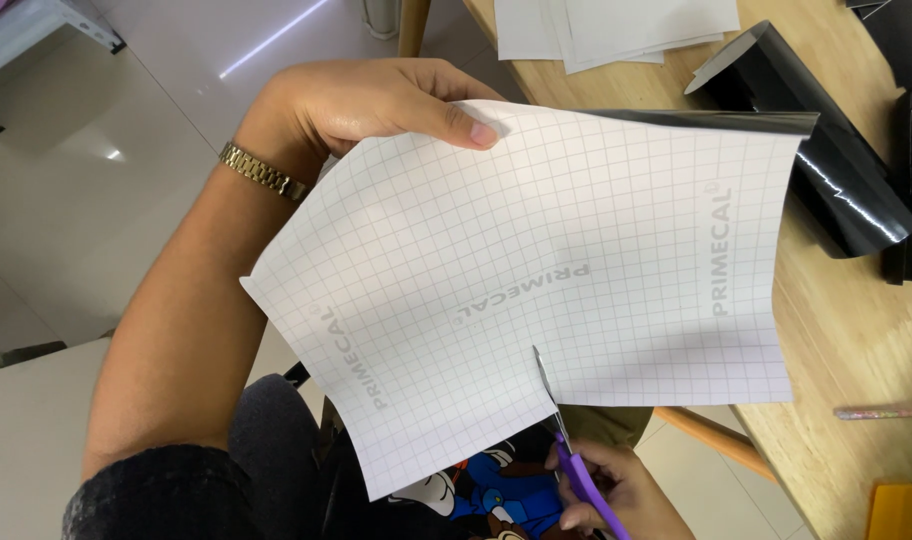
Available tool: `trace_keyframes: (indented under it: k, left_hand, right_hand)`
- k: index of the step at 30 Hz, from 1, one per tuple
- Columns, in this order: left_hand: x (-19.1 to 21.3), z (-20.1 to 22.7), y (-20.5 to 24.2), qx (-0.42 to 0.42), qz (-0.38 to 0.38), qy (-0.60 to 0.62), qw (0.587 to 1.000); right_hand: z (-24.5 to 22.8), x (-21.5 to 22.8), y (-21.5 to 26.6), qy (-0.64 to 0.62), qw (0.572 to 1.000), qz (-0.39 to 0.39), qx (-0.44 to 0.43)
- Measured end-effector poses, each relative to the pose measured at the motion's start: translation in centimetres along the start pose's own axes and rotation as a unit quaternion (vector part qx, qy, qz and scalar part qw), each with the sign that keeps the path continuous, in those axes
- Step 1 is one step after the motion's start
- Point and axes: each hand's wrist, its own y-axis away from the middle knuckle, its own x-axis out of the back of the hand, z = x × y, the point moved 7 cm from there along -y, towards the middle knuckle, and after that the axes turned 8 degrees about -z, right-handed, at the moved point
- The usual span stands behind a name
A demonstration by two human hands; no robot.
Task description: Cutting, peeling, and smoothing black vinyl sheets using scissors and a squeegee
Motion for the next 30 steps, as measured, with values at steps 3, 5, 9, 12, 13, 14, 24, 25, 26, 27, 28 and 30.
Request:
trace_keyframes:
  k: [3,5,9,12,13,14,24,25,26,27,28,30]
  left_hand:
    - [0.2,-0.1,0.0,0.012,0.017,-0.006,1.000]
    - [0.2,0.0,0.0,0.015,0.021,-0.011,1.000]
    - [-0.5,0.7,-0.1,-0.006,-0.016,-0.020,1.000]
    - [-1.0,0.3,-0.7,0.009,-0.022,-0.035,0.999]
    - [-0.9,-0.3,-0.9,0.040,-0.002,-0.016,0.999]
    - [-1.1,-0.1,-0.9,0.041,-0.003,-0.016,0.999]
    - [-2.9,1.3,-1.5,-0.014,-0.080,0.003,0.997]
    - [-2.9,1.4,-1.7,-0.019,-0.087,0.005,0.996]
    - [-2.9,1.4,-1.9,-0.018,-0.088,0.005,0.996]
    - [-2.7,1.3,-2.0,-0.010,-0.079,0.003,0.997]
    - [-2.6,1.2,-2.0,-0.001,-0.071,0.001,0.997]
    - [-2.8,1.3,-2.1,0.008,-0.064,-0.002,0.998]
  right_hand:
    - [1.1,0.4,0.0,0.015,1.000,0.005,-0.009]
    - [1.4,0.5,0.0,0.024,0.999,0.009,-0.026]
    - [-1.3,-0.6,-0.4,0.032,0.998,0.005,0.045]
    - [-2.8,-0.9,-0.8,0.026,0.996,0.015,0.081]
    - [-3.4,-0.9,-0.9,0.051,0.994,0.024,0.094]
    - [-3.6,-1.1,-0.8,0.050,0.994,0.025,0.094]
    - [-6.2,-2.6,-1.3,-0.057,0.990,0.025,0.130]
    - [-6.4,-2.4,-1.3,-0.024,0.988,0.013,0.150]
    - [-5.5,-1.9,-1.2,-0.024,0.988,0.013,0.151]
    - [-4.6,-1.5,-1.1,-0.001,0.989,0.019,0.148]
    - [-3.8,-1.0,-1.0,0.021,0.989,0.024,0.146]
    - [-2.1,-0.4,-0.9,0.024,0.990,0.027,0.133]
